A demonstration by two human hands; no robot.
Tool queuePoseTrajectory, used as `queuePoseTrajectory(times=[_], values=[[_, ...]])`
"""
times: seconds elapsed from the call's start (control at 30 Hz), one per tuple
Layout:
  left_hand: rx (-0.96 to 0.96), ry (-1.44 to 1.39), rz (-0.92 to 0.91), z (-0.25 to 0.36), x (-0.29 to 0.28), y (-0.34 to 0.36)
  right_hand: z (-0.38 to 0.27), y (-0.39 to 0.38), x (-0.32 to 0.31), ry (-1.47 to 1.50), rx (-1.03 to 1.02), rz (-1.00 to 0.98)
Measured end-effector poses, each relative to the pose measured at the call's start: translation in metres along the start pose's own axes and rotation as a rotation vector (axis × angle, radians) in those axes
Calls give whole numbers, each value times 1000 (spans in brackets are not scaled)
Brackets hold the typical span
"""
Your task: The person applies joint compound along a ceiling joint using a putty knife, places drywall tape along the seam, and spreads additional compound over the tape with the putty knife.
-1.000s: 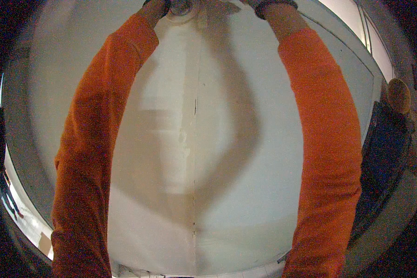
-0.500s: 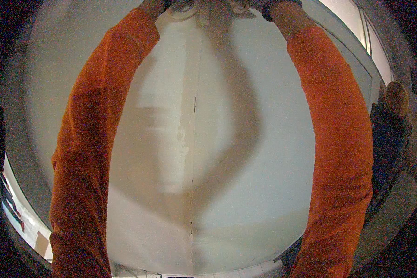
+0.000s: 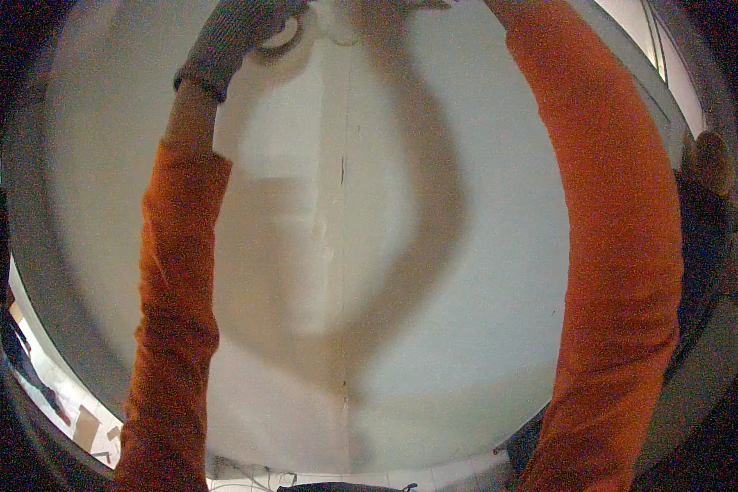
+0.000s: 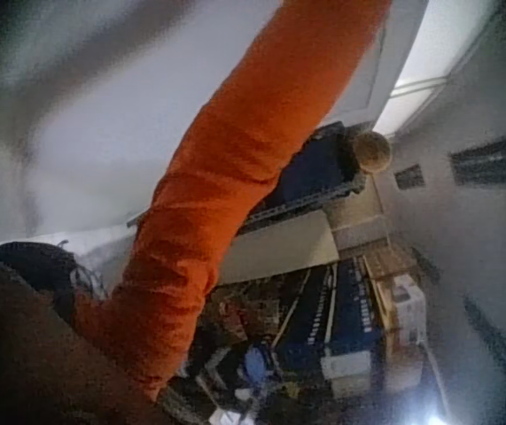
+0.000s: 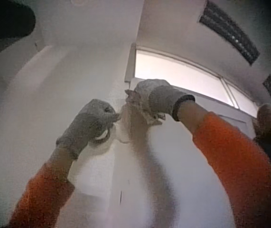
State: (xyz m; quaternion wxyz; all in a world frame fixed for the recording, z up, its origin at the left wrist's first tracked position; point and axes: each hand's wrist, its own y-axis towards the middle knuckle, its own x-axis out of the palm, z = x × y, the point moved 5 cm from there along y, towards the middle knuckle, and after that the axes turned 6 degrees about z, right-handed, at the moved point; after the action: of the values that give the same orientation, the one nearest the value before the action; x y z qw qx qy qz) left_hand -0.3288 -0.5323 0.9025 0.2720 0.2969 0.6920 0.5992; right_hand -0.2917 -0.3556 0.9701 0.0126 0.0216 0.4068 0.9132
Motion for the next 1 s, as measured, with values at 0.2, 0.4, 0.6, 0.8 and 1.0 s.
queuePoseTrajectory(times=[0.2,0.4,0.6,0.8,1.0], values=[[-29,335,103,21,3,-106,10,-1,25,21,113,-66],[-45,506,151,55,18,-167,18,19,31,-172,-203,147],[-264,568,9,90,51,-195,13,9,12,-99,-16,-62],[-323,613,-132,108,58,-210,19,15,11,0,-94,162],[-469,546,-285,93,72,-219,-12,-1,-1,-246,-33,-169]])
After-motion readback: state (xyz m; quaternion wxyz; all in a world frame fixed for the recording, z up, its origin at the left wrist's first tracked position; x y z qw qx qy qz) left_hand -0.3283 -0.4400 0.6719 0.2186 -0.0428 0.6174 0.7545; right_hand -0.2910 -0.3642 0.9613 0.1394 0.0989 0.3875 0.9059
